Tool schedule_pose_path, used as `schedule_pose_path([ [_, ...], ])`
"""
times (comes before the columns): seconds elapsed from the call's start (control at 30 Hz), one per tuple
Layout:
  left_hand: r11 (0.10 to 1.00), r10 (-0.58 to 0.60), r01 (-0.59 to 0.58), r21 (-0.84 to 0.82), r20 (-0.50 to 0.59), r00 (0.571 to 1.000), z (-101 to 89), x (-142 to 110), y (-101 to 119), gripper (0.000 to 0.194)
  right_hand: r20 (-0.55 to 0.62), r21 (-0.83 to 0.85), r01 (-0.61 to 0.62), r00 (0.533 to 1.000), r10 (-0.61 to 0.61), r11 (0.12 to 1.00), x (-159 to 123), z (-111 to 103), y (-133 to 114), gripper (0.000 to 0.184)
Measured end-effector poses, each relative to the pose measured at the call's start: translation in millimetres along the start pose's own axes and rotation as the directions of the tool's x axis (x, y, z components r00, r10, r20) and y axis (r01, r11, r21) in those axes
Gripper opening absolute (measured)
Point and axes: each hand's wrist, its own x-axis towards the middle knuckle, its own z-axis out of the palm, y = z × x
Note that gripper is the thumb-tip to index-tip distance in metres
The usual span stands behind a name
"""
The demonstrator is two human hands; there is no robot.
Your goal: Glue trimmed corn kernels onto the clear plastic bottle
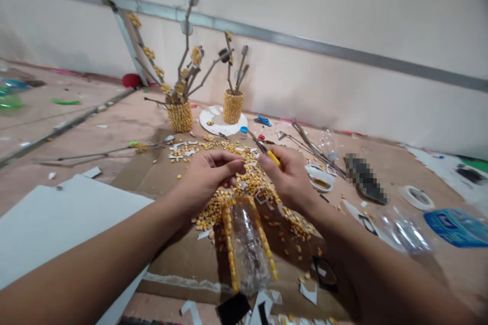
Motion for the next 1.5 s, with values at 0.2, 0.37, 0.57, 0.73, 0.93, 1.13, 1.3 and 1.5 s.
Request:
schedule_pose_path([
  [0.2, 0.938, -0.124, 0.120, -0.325, 0.008, 0.992, 2.8, -3.7, 1.9, 0.036, 0.029, -0.236, 0.146, 0.989, -0.143, 0.961, -7.6, 4.4, 13.3, 0.047],
  [0.37, 0.909, -0.163, 0.157, -0.386, 0.018, 0.987, 3.3, -5.5, 6.1, 0.033, -0.028, -0.371, 0.214, 0.970, -0.242, 0.903, -11.0, 7.8, 13.7, 0.042],
  [0.57, 0.918, -0.146, 0.156, -0.365, 0.055, 0.988, 0.7, -6.5, -0.7, 0.025, -0.040, -0.403, 0.252, 0.956, -0.292, 0.880, -10.0, 8.7, 14.2, 0.039],
  [0.73, 0.941, -0.127, 0.131, -0.311, 0.032, 0.991, 0.7, -5.4, -4.2, 0.022, -0.037, -0.395, 0.255, 0.956, -0.292, 0.883, -10.3, 10.0, 13.7, 0.041],
  [0.93, 0.984, -0.047, 0.045, -0.171, -0.012, 0.999, 0.5, -4.4, -3.1, 0.026, 0.000, -0.355, 0.235, 0.968, -0.251, 0.905, -10.4, 9.3, 13.2, 0.043],
  [1.13, 0.999, 0.035, -0.035, -0.005, 0.030, 0.999, -2.8, -7.0, -0.3, 0.020, 0.038, -0.290, 0.251, 0.967, -0.251, 0.924, -11.5, 9.8, 16.7, 0.050],
  [1.3, 0.997, 0.075, -0.073, -0.030, 0.083, 0.994, -6.9, -6.7, 0.7, 0.024, -0.085, -0.259, -0.020, 0.996, -0.003, 0.966, -0.5, 6.3, 36.3, 0.055],
  [1.5, 0.992, 0.003, -0.013, 0.122, 0.086, 0.996, -7.1, -4.1, 4.1, 0.025, -0.005, 0.016, 0.027, 1.000, -0.027, 0.999, 1.6, -0.2, 18.0, 0.028],
])
